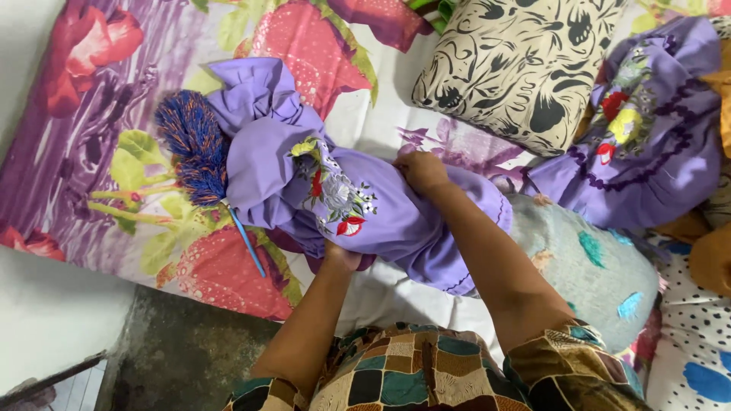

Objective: The person inserts a cylindrical pillow into a purple floral-patterned fabric cover, aligns the edges, and ties the drawstring at the opening to secure the cover.

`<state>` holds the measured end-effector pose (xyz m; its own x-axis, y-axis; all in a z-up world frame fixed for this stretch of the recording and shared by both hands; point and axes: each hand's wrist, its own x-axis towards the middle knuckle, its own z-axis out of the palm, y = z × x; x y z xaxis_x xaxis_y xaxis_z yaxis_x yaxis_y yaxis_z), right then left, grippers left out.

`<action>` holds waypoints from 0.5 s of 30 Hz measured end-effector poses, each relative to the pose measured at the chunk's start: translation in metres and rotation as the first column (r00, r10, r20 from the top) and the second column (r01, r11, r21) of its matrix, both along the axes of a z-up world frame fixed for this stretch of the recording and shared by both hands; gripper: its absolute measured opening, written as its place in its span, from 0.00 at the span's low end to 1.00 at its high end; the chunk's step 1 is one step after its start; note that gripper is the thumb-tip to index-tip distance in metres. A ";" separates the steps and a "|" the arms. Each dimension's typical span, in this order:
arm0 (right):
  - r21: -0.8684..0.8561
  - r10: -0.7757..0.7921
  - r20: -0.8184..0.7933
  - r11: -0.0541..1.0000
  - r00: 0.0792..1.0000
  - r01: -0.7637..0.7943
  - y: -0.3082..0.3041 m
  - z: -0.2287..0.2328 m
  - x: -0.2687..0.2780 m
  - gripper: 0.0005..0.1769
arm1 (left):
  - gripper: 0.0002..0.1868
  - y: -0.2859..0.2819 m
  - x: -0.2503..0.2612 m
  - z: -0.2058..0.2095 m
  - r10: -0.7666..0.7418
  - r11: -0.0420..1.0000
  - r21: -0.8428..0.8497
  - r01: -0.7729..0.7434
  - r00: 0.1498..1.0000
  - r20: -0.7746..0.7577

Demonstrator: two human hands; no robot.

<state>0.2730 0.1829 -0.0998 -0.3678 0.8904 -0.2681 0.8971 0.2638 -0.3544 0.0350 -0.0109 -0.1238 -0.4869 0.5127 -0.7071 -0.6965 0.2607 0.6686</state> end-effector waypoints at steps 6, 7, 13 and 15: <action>0.006 -0.093 0.442 0.995 0.892 0.101 0.029 -0.035 0.095 0.14 | 0.40 -0.005 0.006 -0.004 0.066 0.997 0.041 -0.066 0.998 0.014; 0.004 -0.094 0.444 0.995 0.891 0.103 0.017 -0.030 0.102 0.14 | 0.41 -0.010 0.007 -0.010 0.074 0.996 0.050 -0.075 0.997 0.016; 0.142 -0.028 0.061 0.990 0.998 0.019 -0.028 0.028 0.086 0.15 | 0.34 0.023 0.045 0.051 -0.128 0.957 0.086 0.276 0.671 -0.730; 0.423 0.377 -0.620 0.899 0.688 -0.112 -0.056 0.100 0.043 0.07 | 0.40 0.039 0.046 0.011 -0.169 0.960 -0.025 0.278 0.507 -0.845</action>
<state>0.3163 0.1271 -0.0002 -0.5446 0.7214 0.4279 0.3332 0.6543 -0.6789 0.0813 0.0286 -0.1130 -0.6815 0.7315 0.0210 0.2645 0.2194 0.9391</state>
